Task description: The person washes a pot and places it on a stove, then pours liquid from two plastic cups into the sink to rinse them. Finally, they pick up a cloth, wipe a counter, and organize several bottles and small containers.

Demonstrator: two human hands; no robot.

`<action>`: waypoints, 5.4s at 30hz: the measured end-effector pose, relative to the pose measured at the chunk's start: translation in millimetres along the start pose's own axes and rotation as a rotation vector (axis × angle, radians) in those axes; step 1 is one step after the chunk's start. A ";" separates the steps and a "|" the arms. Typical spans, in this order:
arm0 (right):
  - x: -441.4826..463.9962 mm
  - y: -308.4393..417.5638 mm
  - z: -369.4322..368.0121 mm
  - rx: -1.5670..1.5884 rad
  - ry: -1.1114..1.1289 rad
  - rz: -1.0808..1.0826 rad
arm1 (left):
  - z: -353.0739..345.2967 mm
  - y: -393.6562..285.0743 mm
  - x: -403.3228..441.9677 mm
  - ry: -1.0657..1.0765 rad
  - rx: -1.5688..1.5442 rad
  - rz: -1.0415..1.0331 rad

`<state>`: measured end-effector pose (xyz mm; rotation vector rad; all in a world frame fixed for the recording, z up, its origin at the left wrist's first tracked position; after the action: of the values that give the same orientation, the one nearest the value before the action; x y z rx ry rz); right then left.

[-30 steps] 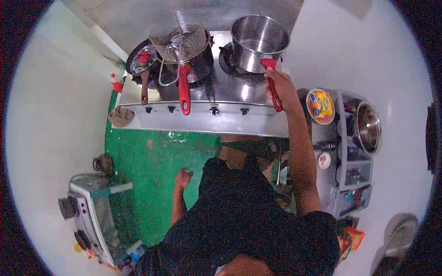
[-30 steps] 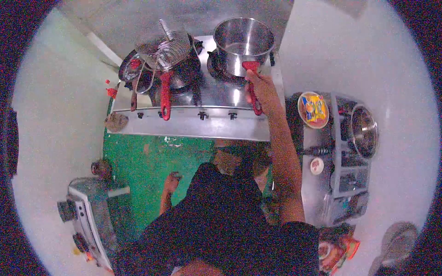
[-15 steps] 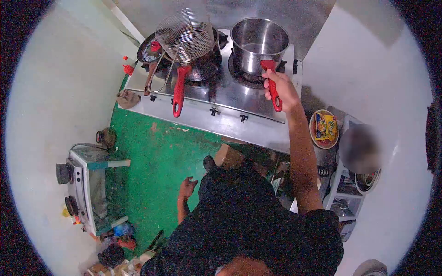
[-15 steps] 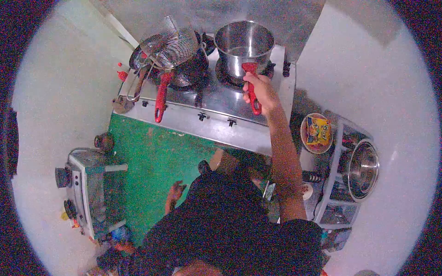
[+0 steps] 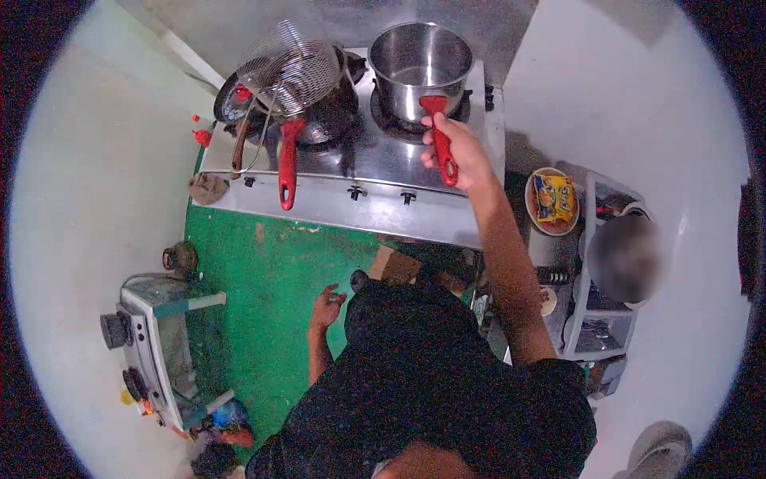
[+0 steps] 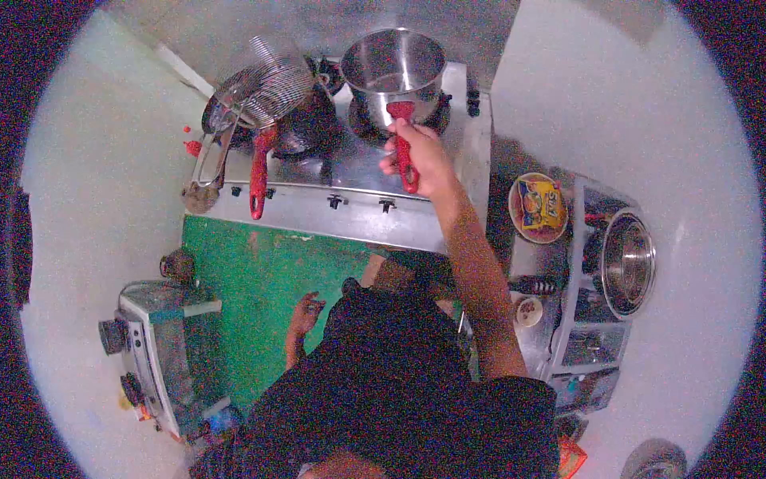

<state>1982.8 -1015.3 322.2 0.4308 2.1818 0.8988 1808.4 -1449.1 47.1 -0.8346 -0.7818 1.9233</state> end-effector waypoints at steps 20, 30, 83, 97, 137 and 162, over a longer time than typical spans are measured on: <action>-13.4 -64.3 112.8 0.800 0.409 0.124 | 51.2 -123.9 -27.0 -0.364 -1.097 0.157; -50.0 -304.3 -113.3 -0.513 0.284 -0.033 | 86.1 -138.2 -60.7 -0.648 -0.716 0.090; 499.8 -435.7 -627.3 -2.071 -0.071 0.716 | 166.7 466.8 -710.8 -0.748 -0.574 1.290; 120.7 -718.7 -927.2 -0.767 0.794 -0.236 | 654.2 533.6 -358.4 -0.936 -1.187 0.034; -32.7 -870.9 -1056.0 -0.511 0.718 0.171 | 741.7 554.7 -473.4 -1.502 -0.192 -0.064; 46.3 -626.0 -795.2 -0.560 -0.322 0.860 | 637.8 275.2 -173.5 -0.845 -0.283 -0.372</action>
<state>1350.1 -1802.7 244.3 1.1632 1.3266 1.6861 1242.8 -1841.8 243.3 0.0354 -1.6074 1.8119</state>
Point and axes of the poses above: each hand's wrist, its own x-axis towards the middle knuckle, its own z-axis out of the back of the hand, y = z × x, the point moved 4 cm from there along x, towards the middle knuckle, and after that the axes turned 15 degrees about -z, right-handed, at the moved point
